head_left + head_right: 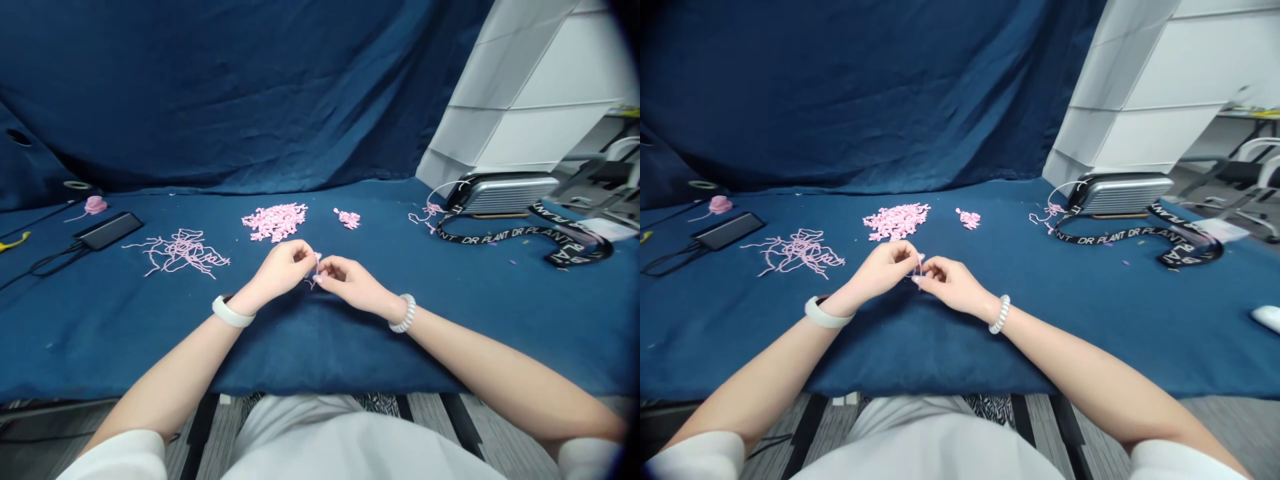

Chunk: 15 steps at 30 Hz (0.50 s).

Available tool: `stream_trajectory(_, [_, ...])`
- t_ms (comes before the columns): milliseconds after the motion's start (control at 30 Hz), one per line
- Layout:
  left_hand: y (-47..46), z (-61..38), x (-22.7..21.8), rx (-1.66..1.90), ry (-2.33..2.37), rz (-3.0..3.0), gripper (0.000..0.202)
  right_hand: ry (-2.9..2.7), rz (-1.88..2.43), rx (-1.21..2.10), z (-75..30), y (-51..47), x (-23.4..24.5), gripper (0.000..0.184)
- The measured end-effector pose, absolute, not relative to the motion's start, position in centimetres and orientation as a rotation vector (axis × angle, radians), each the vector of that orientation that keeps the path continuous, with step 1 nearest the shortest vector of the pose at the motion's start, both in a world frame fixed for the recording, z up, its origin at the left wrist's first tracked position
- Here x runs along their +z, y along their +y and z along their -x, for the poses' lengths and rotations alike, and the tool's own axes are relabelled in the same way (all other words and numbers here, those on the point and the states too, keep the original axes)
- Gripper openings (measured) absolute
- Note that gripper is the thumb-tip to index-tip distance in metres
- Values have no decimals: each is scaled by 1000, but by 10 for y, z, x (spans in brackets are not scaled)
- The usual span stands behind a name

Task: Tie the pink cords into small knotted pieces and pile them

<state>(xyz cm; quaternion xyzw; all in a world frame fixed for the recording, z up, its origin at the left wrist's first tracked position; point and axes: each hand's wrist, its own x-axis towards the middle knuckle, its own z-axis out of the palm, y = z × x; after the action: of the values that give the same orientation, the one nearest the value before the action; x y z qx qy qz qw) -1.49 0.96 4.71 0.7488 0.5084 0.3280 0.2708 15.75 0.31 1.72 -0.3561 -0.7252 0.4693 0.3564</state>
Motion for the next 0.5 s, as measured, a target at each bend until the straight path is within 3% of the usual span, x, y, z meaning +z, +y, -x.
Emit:
stream_trajectory(233, [-1,10,38,942,1269,-1927,19,-1844,904,1058,-161,-7,24,24])
stream_trajectory(500, [-1,17,41,722,1235,-1936,23,-1195,855,1307,-188,10,31,29])
